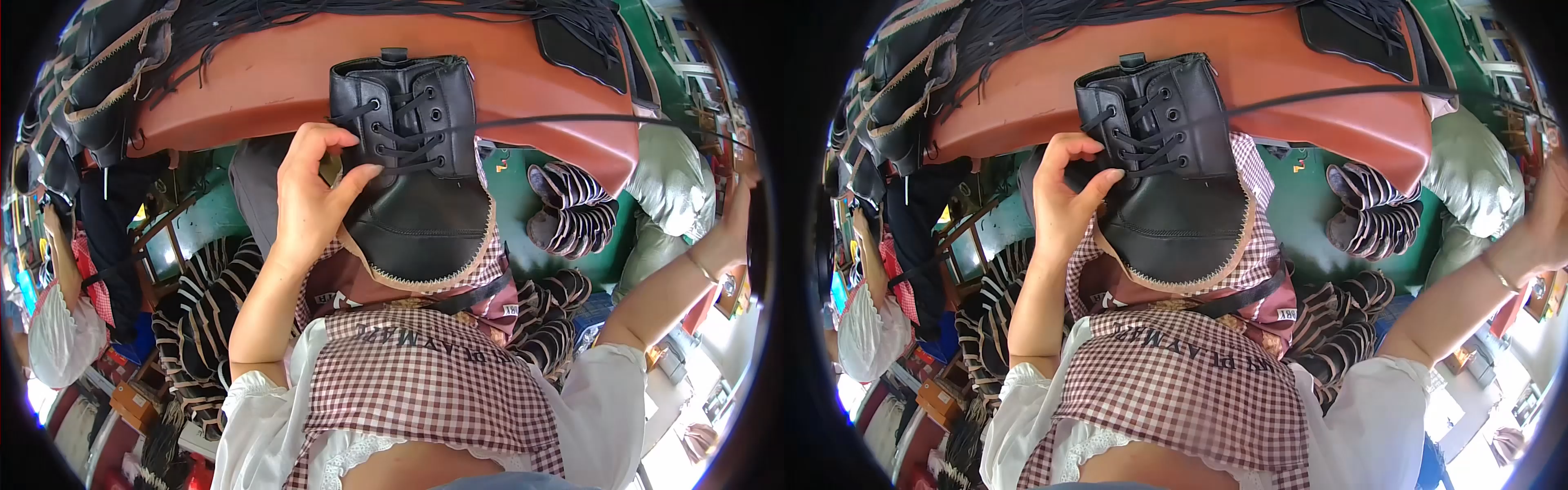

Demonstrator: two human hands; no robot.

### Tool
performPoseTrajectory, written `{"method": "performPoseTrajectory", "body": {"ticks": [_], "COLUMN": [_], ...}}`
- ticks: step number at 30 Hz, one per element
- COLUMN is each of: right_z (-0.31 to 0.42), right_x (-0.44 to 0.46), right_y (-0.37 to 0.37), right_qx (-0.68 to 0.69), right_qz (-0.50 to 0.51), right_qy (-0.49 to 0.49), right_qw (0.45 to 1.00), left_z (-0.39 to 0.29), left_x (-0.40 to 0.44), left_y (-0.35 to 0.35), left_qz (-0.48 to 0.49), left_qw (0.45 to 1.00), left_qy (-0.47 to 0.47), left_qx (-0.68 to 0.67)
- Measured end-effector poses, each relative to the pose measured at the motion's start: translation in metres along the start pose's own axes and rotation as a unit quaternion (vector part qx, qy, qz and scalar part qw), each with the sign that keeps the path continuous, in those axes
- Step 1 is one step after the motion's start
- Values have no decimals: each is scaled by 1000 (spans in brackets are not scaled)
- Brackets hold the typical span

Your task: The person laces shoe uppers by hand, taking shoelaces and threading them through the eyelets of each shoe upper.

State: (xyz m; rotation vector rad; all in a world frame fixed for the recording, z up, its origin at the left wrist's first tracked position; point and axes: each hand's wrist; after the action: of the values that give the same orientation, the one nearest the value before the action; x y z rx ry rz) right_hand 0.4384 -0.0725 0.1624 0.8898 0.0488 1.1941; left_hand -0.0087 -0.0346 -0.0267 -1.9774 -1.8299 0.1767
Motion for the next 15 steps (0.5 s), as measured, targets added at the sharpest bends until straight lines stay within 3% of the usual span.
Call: {"method": "performPoseTrajectory", "body": {"ticks": [2,3,4,5,6,7,9,10,11,13,15], "right_z": [34,26,14,-20,-66,-96,-130,-130,-137,-155,-189], "right_x": [13,5,-11,-45,-70,-85,-111,-115,-120,-131,-145], "right_y": [-36,-45,-58,-17,3,14,15,27,32,40,55], "right_qx": [-1,37,74,-231,-467,-100,-27,-115,-114,-384,-431], "right_qz": [-71,16,101,-217,-175,-92,-55,-100,-108,-85,-17], "right_qy": [12,135,255,148,104,238,253,250,245,280,182], "right_qw": [997,990,959,937,861,962,965,956,957,876,884], "left_z": [5,3,0,-5,-12,-11,-20,-22,-23,-25,-29], "left_x": [-3,0,5,11,20,30,50,53,56,63,65], "left_y": [0,1,4,7,14,23,31,31,31,33,36], "left_qz": [-37,-37,-61,-84,-79,-86,-70,-45,-37,28,64], "left_qw": [999,999,988,964,957,948,948,954,953,982,987], "left_qy": [27,29,129,228,250,279,250,226,232,152,120], "left_qx": [10,9,58,106,125,129,184,192,191,112,81]}}
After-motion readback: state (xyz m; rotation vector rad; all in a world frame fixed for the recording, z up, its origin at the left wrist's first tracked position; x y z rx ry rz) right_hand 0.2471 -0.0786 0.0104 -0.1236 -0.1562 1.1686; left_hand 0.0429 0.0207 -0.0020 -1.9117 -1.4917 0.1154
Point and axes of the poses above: each hand's wrist, its own x-axis towards the middle knuckle, its own y-axis out of the palm, z = x × y, and after that the axes turned 11 degrees about -z, right-handed
